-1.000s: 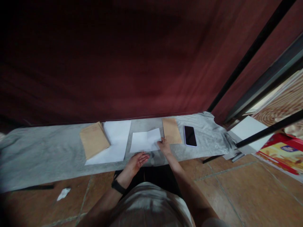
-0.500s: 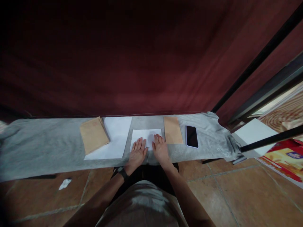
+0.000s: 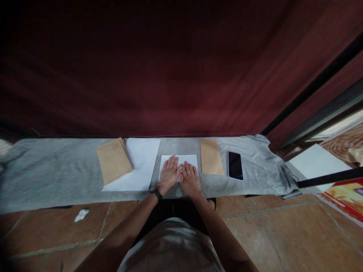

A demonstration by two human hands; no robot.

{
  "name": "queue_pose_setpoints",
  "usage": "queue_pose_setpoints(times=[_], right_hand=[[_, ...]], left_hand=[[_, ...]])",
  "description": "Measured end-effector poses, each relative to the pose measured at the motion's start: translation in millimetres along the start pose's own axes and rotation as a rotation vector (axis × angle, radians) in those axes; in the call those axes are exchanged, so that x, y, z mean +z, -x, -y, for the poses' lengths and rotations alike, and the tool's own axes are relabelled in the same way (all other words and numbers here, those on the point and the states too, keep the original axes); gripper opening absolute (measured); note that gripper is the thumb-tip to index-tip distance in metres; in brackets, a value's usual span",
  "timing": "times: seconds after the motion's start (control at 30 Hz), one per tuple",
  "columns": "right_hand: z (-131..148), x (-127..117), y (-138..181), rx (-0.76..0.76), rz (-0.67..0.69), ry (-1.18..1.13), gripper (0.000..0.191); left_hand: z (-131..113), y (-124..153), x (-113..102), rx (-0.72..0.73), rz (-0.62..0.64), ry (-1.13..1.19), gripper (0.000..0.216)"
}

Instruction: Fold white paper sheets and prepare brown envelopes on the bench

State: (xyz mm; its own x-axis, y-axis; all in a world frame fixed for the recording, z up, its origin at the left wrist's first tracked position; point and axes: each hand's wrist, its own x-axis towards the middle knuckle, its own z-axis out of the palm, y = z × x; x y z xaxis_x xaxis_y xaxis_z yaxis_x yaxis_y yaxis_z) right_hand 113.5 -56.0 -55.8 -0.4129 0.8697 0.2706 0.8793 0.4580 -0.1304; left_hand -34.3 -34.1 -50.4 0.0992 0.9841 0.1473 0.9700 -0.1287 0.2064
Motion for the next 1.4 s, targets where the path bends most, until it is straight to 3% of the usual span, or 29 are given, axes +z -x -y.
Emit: queue_pose_setpoints(times=[0.17,0.37,0.57,0.67,1.07,1.2,1.4], right_hand=[[-8.7,6.0,4.9,0.088,-0.082,-0.013,0.052],[-12.7,10.6,-4.3,0.204,-0.122,-0.023,0.056],[12.4,25.8,-51.5,0.089,-0.041,-0.113,0.054],[12.4,33.7,-57.3,0.051,-0.045,-0.104,0.053],[-24.2,27.1,-30.9,0.132,-0.19,-0.01,0.059],[-22.4,20.4,-15.5,0.17,-0.201,-0.006,0.058],[-9.3,9.9,16.5,0.069,-0.118,-0.009,0.056]], left_hand=[[17.9,9.7,-6.9,-0.119,0.007,-0.065,0.062],[23.1,16.7,-5.3,-0.143,-0.047,-0.068,0.062],[23.5,16.0,-2.8,-0.129,-0.079,-0.046,0.062],[24.0,16.0,-2.9,-0.134,-0.079,-0.047,0.061],[24.6,16.3,-4.4,-0.13,-0.063,-0.052,0.062],[22.3,16.3,-6.8,-0.134,-0.054,-0.067,0.062],[23.7,15.9,-10.1,-0.129,-0.028,-0.092,0.062]])
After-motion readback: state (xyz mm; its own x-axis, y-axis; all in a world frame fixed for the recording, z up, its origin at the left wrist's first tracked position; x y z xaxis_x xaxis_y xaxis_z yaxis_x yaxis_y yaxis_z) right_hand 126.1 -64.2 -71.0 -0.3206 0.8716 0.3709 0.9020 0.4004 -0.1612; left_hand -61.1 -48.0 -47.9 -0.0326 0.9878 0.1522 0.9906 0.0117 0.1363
